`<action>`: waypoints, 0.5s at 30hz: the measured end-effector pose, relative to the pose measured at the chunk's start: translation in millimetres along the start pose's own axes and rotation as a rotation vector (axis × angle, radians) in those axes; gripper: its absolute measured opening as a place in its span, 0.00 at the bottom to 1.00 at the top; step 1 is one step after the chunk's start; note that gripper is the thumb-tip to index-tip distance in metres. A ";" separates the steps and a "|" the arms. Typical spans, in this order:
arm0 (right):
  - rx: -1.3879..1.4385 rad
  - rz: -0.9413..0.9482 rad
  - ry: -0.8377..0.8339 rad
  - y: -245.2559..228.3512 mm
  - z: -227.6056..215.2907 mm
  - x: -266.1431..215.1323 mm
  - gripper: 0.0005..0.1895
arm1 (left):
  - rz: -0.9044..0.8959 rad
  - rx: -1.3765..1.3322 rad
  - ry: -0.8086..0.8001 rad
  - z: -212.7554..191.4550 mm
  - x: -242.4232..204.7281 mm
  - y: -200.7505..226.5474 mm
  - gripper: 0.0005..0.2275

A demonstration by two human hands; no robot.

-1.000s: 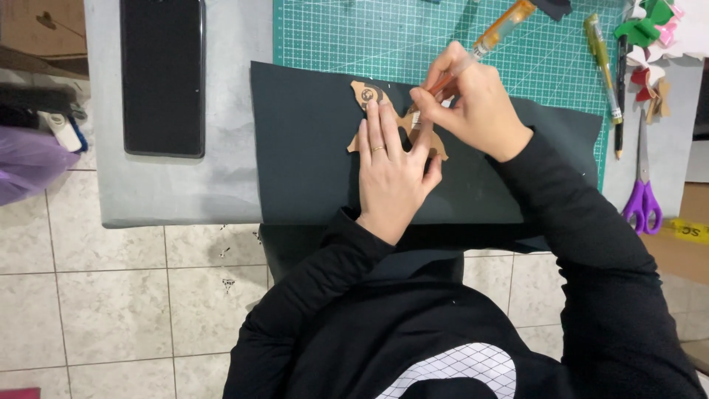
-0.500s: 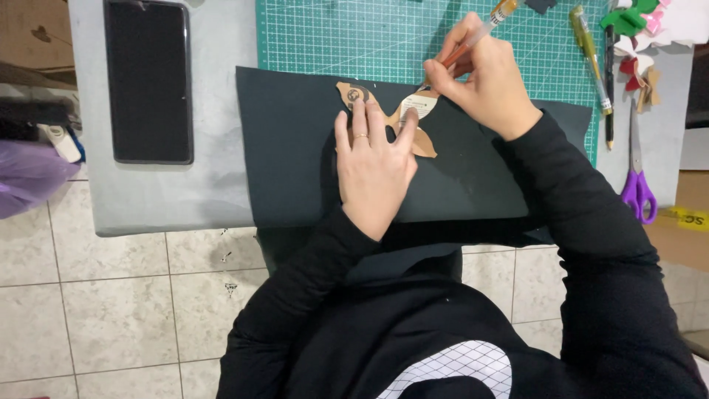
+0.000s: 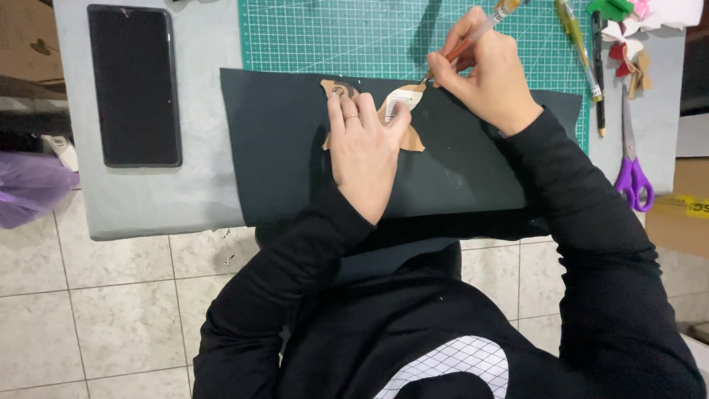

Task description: Tracing a butterfly template onto a sheet of black material.

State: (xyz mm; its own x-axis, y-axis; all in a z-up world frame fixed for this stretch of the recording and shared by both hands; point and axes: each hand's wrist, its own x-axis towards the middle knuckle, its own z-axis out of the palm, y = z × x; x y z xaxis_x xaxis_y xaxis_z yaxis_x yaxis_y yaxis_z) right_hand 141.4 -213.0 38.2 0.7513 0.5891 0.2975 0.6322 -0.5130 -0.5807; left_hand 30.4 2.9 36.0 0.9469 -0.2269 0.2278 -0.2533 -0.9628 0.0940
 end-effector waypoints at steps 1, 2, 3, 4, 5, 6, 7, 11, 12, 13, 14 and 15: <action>-0.001 0.001 0.002 -0.4 -0.3 -0.6 0.15 | 0.002 0.000 0.001 -1.0 0.3 1.1 0.14; -0.021 0.001 0.019 -0.8 -0.8 -1.5 0.15 | -0.004 0.058 0.014 -2.0 0.7 2.3 0.15; -0.042 0.001 0.037 -1.2 -1.0 -2.4 0.15 | -0.009 0.116 0.027 -2.8 1.0 3.5 0.16; -0.041 0.004 0.036 -1.3 -1.3 -3.8 0.15 | -0.008 0.115 0.025 -4.4 1.2 3.5 0.16; -0.013 0.008 0.031 -1.5 -1.5 -5.2 0.15 | -0.008 0.142 0.016 -6.0 1.3 3.3 0.18; 0.015 0.009 0.027 -1.3 -1.7 -4.7 0.15 | -0.010 0.171 0.011 -7.7 2.3 2.3 0.20; 0.016 0.007 0.027 -0.7 -1.5 -5.1 0.15 | -0.011 0.172 0.012 -6.2 2.5 1.6 0.20; -0.013 0.014 0.036 1.1 -1.2 -7.9 0.15 | -0.007 0.122 -0.032 -5.1 2.4 0.0 0.20; -0.009 0.015 0.042 1.4 -0.9 -8.8 0.15 | 0.006 0.172 -0.013 -6.1 2.2 -0.3 0.21; -0.009 0.015 0.043 1.3 -0.8 -9.1 0.15 | 0.006 0.173 -0.013 -5.1 1.6 -0.3 0.21; -0.012 0.011 0.048 1.4 -1.1 -9.6 0.15 | 0.008 0.174 -0.003 -4.0 1.5 -0.2 0.22; -0.015 0.007 0.053 1.6 -1.4 -10.2 0.15 | 0.009 0.176 0.006 -2.7 1.5 0.1 0.22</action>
State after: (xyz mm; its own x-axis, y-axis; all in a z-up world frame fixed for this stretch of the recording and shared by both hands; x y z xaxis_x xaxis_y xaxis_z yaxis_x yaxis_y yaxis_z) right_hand 135.0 -220.7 35.3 0.7647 0.5517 0.3331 0.6290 -0.5267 -0.5718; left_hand 31.3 2.9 39.0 0.9433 -0.2357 0.2337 -0.2230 -0.9716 -0.0795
